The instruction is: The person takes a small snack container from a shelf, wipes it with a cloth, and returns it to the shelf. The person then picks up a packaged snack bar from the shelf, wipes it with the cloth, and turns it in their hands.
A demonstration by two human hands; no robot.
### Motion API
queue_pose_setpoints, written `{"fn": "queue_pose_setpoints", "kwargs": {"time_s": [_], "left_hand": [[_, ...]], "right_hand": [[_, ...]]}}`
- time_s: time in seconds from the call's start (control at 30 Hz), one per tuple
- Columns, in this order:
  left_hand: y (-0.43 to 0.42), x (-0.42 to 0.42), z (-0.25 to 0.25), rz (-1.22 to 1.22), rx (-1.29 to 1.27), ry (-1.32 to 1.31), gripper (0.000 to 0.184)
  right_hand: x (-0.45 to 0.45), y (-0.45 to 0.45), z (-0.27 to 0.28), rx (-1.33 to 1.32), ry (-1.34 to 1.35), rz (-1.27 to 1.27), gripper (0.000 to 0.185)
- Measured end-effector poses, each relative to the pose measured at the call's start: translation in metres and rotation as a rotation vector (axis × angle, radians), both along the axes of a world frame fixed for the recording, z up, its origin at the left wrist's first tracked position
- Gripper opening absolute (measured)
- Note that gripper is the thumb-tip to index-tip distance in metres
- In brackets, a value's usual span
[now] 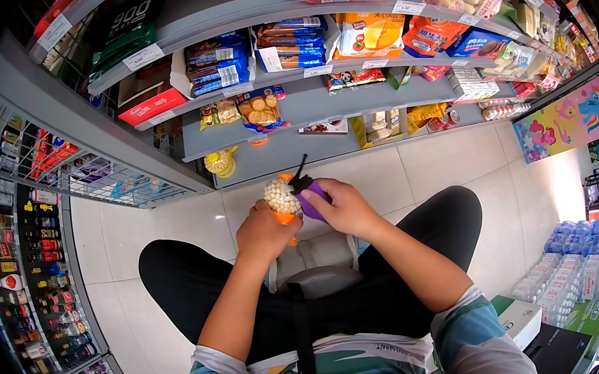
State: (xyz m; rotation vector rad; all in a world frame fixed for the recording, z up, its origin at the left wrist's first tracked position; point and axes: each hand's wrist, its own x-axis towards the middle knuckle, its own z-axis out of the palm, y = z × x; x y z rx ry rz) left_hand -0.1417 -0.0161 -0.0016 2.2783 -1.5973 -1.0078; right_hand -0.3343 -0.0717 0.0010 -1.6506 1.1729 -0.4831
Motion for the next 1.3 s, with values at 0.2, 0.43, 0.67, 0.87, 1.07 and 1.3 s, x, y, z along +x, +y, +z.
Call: {"fn": "queue_pose_setpoints", "kwargs": {"time_s": [0.2,0.43,0.67,0.87,1.07,1.3], "left_hand": [[0.002,-0.004,-0.022,-0.142,0.039,0.049,0.072],[0.003,-0.024,-0.006,-0.441,0.228,-0.05,0.061],[0.017,-0.029,-0.016,-0.684,-0.459,-0.065,0.074],[0.012,-0.018,0.019,-0.561,-0.67,0.011,0.075],[0.015,-0.02,0.013,0.045,-0.6,0.53,0.064],[-0.002,0.007,-0.001,0.432,-0.23,1.058,0.048]], "right_hand": [[0.001,0.006,-0.015,-0.563,-0.025,0.225,0.033],[-0.001,-0.003,-0.023,-0.549,0.092,0.282,0.038],[-0.039,-0.041,-0.008,0.12,0.445,0.434,0.06],[-0.055,-0.045,-0.005,0.299,0.007,0.237,0.044],[-0.049,-0.03,0.017,0.513,-0.375,0.204,0.034],[-0.022,-0.009,0.001,0.239,0.019,0.192,0.05]]}}
